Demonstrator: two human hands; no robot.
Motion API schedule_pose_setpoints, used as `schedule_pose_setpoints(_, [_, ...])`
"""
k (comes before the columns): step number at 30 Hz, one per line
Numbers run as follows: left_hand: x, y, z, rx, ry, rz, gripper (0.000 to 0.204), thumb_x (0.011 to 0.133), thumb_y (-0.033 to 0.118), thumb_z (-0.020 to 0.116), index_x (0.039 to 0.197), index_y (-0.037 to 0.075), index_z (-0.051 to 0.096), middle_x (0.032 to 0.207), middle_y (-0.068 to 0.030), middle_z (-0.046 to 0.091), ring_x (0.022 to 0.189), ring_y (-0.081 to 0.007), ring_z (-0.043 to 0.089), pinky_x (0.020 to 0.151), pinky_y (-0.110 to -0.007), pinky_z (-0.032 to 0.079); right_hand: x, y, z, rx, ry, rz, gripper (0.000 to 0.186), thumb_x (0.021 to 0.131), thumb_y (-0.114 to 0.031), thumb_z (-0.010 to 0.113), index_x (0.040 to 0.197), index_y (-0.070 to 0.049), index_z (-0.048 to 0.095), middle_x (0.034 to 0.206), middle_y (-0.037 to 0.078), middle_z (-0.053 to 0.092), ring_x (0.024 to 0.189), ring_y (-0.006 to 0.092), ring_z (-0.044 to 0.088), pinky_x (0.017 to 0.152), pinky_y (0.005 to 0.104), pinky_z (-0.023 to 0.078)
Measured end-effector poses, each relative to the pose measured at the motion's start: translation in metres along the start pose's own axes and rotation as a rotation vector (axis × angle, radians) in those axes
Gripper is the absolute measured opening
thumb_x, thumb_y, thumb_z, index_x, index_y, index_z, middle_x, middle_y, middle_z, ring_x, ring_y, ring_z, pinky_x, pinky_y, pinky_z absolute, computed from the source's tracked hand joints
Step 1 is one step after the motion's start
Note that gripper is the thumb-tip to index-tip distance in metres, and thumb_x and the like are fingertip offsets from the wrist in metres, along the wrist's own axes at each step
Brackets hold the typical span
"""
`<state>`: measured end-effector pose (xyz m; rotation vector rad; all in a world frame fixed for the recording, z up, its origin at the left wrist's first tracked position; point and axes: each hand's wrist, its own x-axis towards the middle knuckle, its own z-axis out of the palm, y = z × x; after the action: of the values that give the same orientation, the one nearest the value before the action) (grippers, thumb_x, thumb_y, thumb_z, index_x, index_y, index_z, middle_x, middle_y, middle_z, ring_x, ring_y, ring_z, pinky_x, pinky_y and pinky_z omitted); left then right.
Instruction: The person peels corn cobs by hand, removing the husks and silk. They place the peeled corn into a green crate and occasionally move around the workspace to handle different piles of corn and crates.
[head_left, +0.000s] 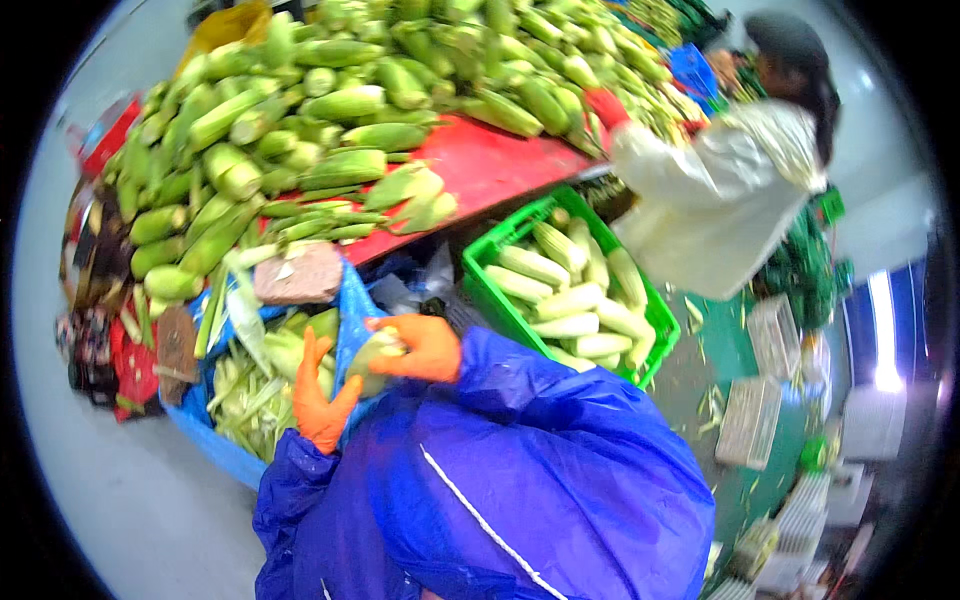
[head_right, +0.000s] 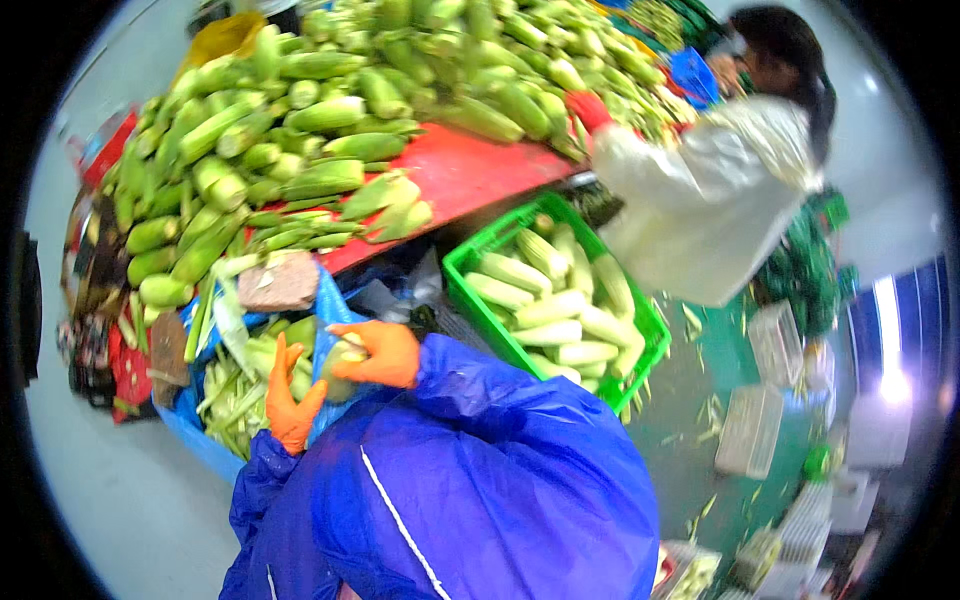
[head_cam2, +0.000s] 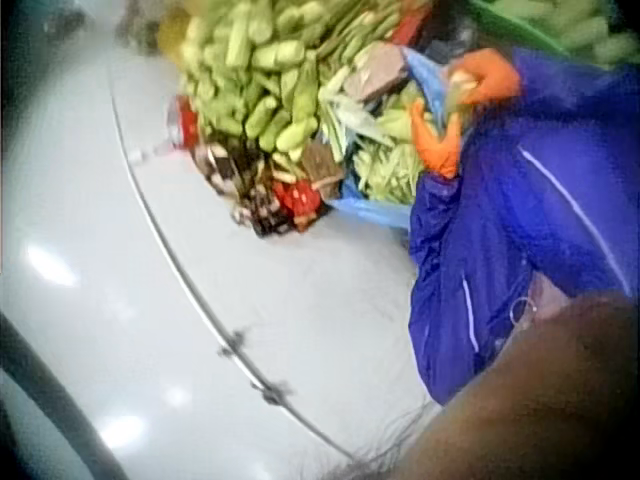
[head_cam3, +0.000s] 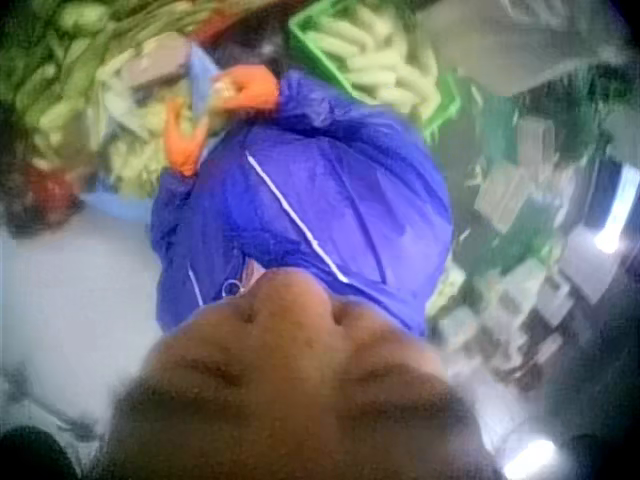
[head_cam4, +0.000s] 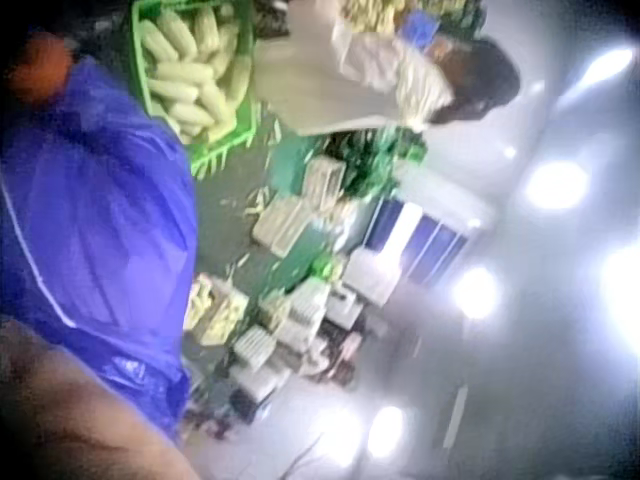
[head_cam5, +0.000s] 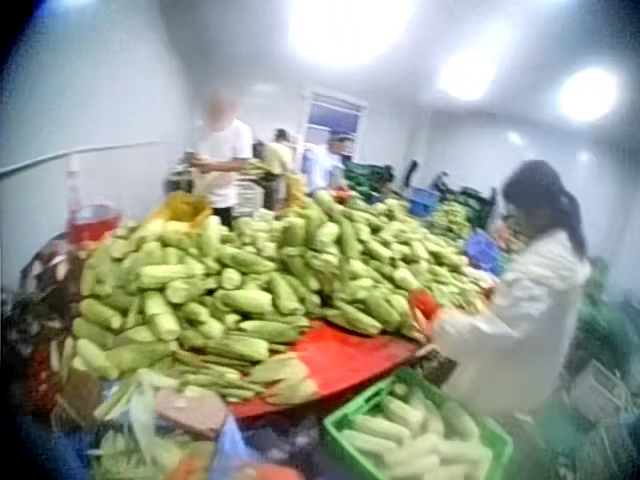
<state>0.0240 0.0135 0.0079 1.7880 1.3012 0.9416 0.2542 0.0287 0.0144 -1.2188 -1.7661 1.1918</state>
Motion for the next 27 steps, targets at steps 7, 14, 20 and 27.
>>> schedule_pose_setpoints(7, [0.016, -0.011, 0.009, -0.225, -0.201, -0.27, 0.066, 0.083, 0.013, 0.065, 0.143, 0.006, 0.038, 0.125, -0.0167, 0.056, 0.113, -0.0251, 0.055, 0.098, -0.037, 0.042, -0.143, 0.09, -0.123, -0.169, 0.966, 0.503, 0.054, 0.073, -0.041, 0.074, 0.113, -0.006, 0.066, 0.098, 0.015, 0.069, 0.092, 0.024, 0.065, 0.082, 0.0341, 0.05])
schedule_pose_setpoints(14, [0.023, -0.026, 0.023, -0.284, -0.36, -0.342, 0.059, 0.087, 0.012, 0.063, 0.141, 0.004, 0.041, 0.122, -0.0171, 0.057, 0.109, -0.022, 0.055, 0.095, -0.034, 0.044, -0.221, 0.154, -0.227, 0.008, 1.52, 0.596, 0.061, 0.076, -0.037, 0.074, 0.121, 0.001, 0.057, 0.1, 0.017, 0.067, 0.076, 0.0253, 0.066, 0.07, 0.0357, 0.051])
schedule_pose_setpoints(20, [0.027, -0.028, 0.028, -0.264, -0.377, -0.424, 0.058, 0.087, 0.012, 0.064, 0.14, 0.003, 0.042, 0.121, -0.0165, 0.057, 0.108, -0.0211, 0.056, 0.094, -0.033, 0.045, -0.291, 0.288, -0.215, -0.111, 1.147, 1.116, 0.05, 0.084, -0.04, 0.061, 0.111, 0.003, 0.063, 0.098, 0.022, 0.067, 0.084, 0.0269, 0.067, 0.074, 0.0378, 0.051])
schedule_pose_setpoints(27, [0.049, -0.029, 0.048, -0.204, -0.32, -0.396, 0.062, 0.087, 0.019, 0.066, 0.14, 0.003, 0.04, 0.121, -0.0197, 0.058, 0.111, -0.0249, 0.057, 0.097, -0.036, 0.045, -0.137, 0.235, -0.238, -0.164, 1.066, 0.444, 0.033, 0.088, -0.021, 0.065, 0.117, -0.005, 0.063, 0.103, 0.014, 0.068, 0.09, 0.019, 0.064, 0.082, 0.0308, 0.05])
